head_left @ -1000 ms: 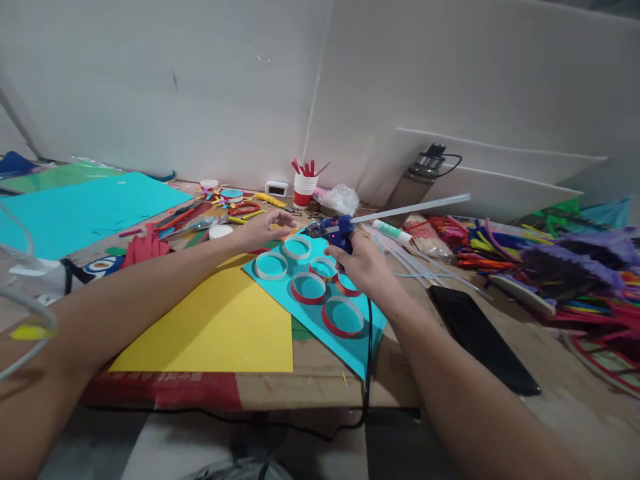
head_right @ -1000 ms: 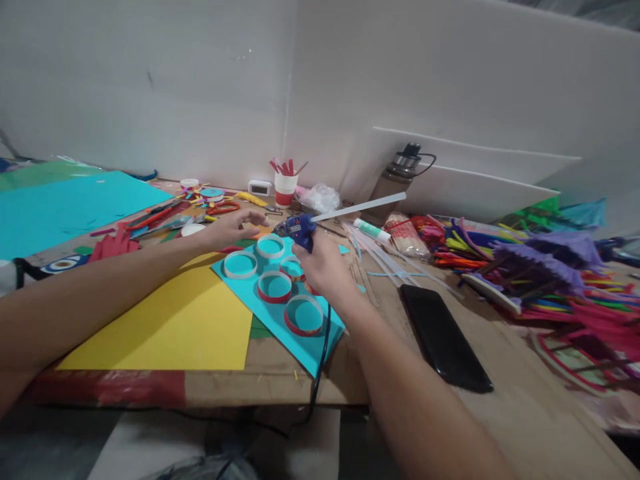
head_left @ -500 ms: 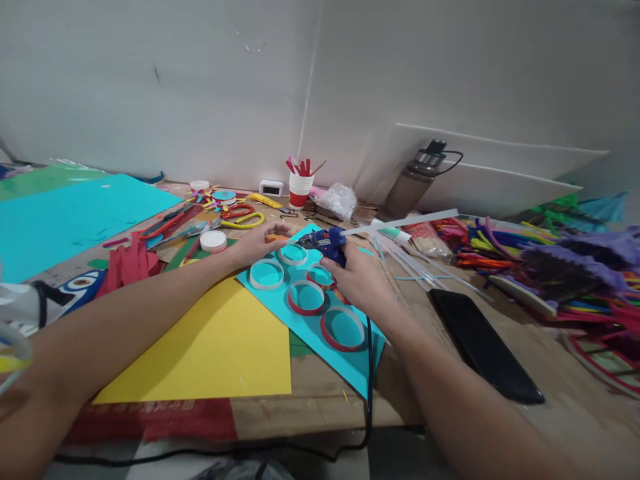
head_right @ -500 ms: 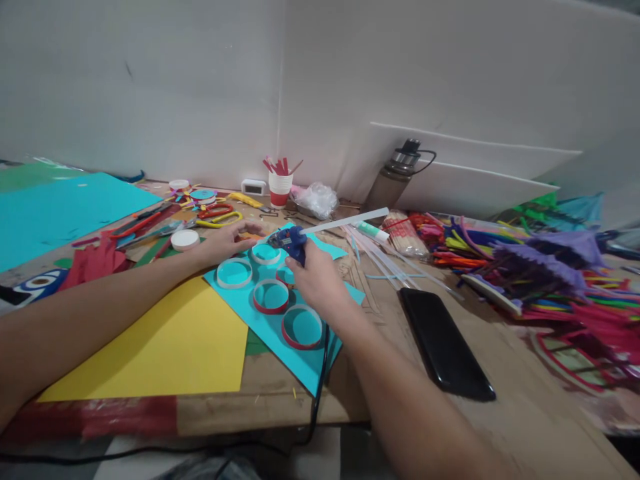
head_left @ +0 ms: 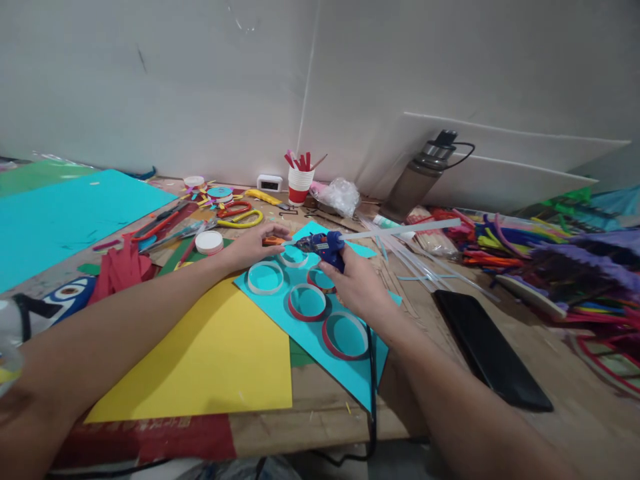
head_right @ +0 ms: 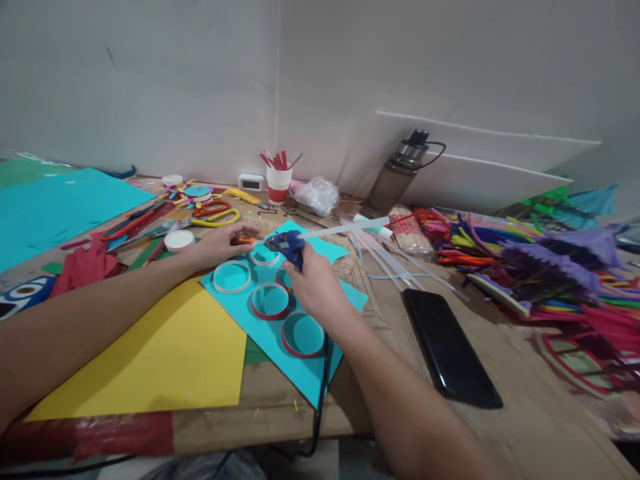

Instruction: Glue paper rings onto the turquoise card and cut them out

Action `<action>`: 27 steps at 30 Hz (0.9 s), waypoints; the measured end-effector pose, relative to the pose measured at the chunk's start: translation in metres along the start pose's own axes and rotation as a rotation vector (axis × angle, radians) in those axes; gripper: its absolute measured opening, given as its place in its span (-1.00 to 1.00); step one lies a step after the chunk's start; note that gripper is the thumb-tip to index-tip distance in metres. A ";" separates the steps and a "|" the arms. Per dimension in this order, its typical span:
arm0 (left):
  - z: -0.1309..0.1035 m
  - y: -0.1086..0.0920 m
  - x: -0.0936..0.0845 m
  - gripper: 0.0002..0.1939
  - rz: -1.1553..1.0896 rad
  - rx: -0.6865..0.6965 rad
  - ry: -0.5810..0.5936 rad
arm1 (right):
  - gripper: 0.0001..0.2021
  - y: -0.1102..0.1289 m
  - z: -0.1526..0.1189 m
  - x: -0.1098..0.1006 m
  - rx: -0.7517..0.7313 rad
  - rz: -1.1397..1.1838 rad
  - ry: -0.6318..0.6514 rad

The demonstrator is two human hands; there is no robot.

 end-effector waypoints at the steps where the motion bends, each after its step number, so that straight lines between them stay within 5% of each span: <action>1: 0.000 0.000 -0.001 -0.56 -0.010 0.000 0.006 | -0.74 0.001 -0.001 0.000 -0.007 -0.003 -0.002; 27: 0.000 -0.004 -0.001 -0.67 -0.076 -0.116 -0.079 | -0.72 0.007 0.006 0.006 -0.014 -0.184 -0.012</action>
Point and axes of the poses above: each hand's wrist, its own z-axis towards the middle knuckle, its own x-axis out of the palm, y = z × x, the point moved 5 cm from there along z, towards the middle knuckle, and after that the axes turned 15 degrees about -z, right-handed, at the moved point
